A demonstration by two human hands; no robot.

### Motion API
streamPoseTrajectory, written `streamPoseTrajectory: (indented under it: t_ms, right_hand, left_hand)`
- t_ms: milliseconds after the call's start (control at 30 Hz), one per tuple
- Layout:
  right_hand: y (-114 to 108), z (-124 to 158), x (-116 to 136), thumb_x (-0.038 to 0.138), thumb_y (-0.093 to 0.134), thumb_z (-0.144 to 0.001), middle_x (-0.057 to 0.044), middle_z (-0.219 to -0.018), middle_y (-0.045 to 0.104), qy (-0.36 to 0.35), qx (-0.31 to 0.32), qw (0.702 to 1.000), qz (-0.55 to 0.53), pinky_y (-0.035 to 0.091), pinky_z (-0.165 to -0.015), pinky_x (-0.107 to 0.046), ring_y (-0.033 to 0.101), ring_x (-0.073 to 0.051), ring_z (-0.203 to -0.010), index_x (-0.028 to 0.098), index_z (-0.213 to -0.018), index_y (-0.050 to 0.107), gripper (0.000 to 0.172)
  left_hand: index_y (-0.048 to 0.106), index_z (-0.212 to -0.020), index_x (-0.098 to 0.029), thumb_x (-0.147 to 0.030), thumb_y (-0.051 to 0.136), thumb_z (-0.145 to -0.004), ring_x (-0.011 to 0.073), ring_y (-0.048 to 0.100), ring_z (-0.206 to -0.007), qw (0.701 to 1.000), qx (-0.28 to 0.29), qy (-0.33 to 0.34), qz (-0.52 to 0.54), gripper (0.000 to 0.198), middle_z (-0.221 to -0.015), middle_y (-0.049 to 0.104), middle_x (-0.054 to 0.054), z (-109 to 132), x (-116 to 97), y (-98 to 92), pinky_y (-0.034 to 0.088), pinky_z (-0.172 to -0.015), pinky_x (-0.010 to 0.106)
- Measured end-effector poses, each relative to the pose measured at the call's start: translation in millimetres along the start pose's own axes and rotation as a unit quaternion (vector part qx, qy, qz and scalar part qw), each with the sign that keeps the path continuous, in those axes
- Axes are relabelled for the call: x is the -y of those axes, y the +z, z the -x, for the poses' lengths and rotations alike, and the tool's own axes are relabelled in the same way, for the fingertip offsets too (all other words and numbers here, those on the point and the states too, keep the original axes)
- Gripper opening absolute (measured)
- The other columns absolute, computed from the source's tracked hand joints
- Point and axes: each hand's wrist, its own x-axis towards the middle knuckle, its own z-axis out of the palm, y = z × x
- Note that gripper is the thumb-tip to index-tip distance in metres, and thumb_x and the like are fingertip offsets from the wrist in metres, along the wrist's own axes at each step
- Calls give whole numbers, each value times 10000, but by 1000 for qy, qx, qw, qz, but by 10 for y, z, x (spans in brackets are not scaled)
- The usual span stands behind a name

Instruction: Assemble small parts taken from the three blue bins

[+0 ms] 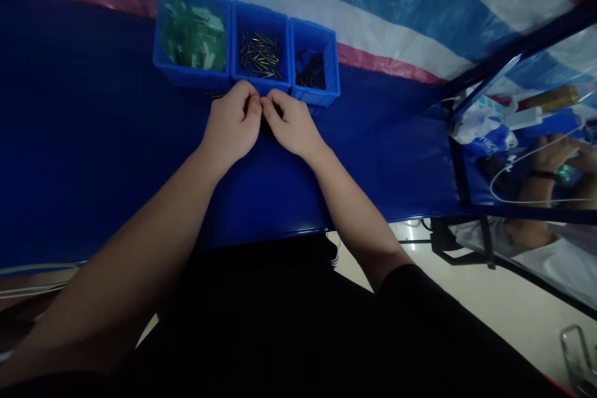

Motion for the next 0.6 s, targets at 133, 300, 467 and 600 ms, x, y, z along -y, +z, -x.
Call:
streamPoseTrajectory:
  t_ms: [133, 300, 467, 600]
  right_hand:
    - [2, 2, -2, 426, 347, -1037, 12, -732, 474, -1, 0, 1000, -2, 396, -711, -272, 473, -131, -714, 218, -781, 420, 338]
    - [3, 3, 6, 410, 351, -1038, 11, -737, 470, -1, -4, 1000, 1, 401, -723, -276, 475, -131, -715, 217, -775, 415, 333]
    - [7, 1, 1, 439, 356, -1036, 10, -732, 472, 1, -4, 1000, 0, 412, -727, -278, 485, -134, -718, 218, -772, 418, 350]
    - [15, 4, -17, 436, 349, -1039, 8, -746, 482, 0, -3, 1000, -1, 417, -738, -275, 504, -133, -742, 215, -789, 431, 344]
  left_hand:
    - [554, -896, -237, -339, 433, -999, 156, 639, -724, 1000, -1, 2, -9, 188, -733, 615, -10, -1, -11, -2, 506, -716, 343]
    - [547, -904, -226, -361, 436, -1009, 142, 625, -727, 1000, 1, -2, -9, 204, -716, 597, -19, -4, -14, -2, 497, -724, 330]
    - [538, -914, -203, -356, 428, -1024, 111, 581, -713, 1000, 5, -6, -16, 218, -731, 589, -29, -7, -31, -9, 484, -737, 310]
    - [537, -918, -204, -351, 428, -1026, 114, 593, -751, 1000, 12, -20, -18, 213, -733, 589, -33, -6, -48, -16, 479, -764, 311]
